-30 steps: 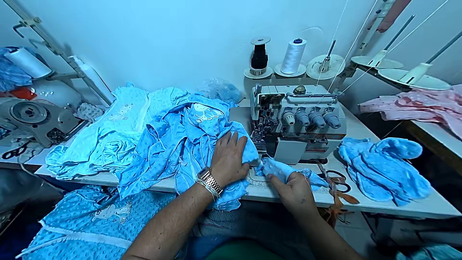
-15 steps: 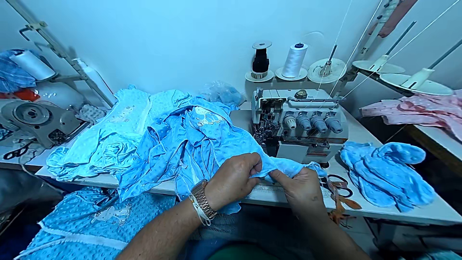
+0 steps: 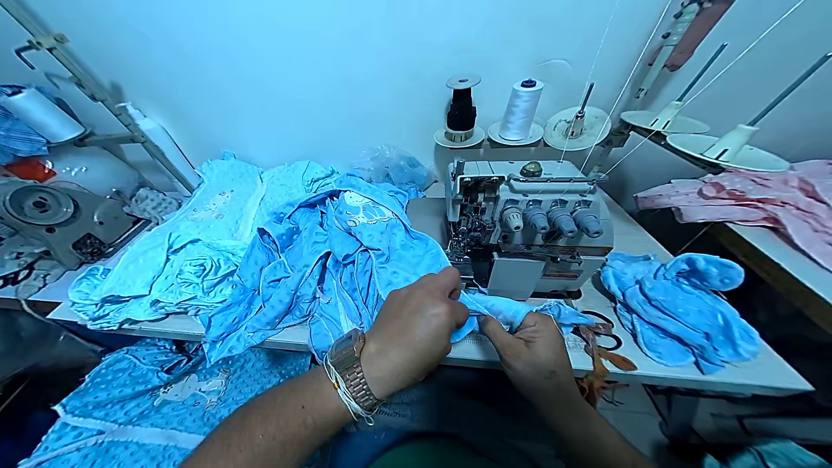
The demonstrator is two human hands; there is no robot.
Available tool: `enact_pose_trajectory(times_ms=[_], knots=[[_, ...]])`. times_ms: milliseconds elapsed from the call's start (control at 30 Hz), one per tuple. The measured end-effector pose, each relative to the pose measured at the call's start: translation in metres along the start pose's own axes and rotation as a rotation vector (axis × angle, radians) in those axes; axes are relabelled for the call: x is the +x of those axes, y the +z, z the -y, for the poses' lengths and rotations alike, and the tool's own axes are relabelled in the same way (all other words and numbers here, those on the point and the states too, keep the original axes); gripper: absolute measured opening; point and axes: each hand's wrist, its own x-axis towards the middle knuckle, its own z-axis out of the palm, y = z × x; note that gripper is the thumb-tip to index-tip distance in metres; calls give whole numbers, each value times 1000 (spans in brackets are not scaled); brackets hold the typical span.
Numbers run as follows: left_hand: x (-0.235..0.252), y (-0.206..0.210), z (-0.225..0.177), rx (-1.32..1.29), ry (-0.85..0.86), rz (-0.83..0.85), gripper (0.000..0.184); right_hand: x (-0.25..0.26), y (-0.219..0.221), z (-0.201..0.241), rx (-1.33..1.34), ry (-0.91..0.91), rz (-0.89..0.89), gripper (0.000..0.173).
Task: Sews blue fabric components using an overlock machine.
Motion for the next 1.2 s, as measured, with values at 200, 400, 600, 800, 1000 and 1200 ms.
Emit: enact_pose_trajectory(times_ms=[200, 400, 600, 800, 1000, 1200], knots=[[12, 16, -3, 267, 110, 216, 17, 9, -30, 7, 174, 319, 143, 13], [46, 7, -4, 192, 51, 312, 26, -11, -74, 25, 368, -187, -525, 21], [63, 5, -23, 24, -31, 362, 62, -29, -27, 33, 684, 43, 217, 63], [42, 28, -16, -40, 48, 94, 49, 5, -20, 31, 925, 116, 217, 34], [37, 27, -14, 66, 135, 81, 44, 16, -16, 18, 931, 71, 406, 41], [29, 17, -3, 126, 248, 71, 36, 26, -6, 13, 1207, 120, 542, 36]])
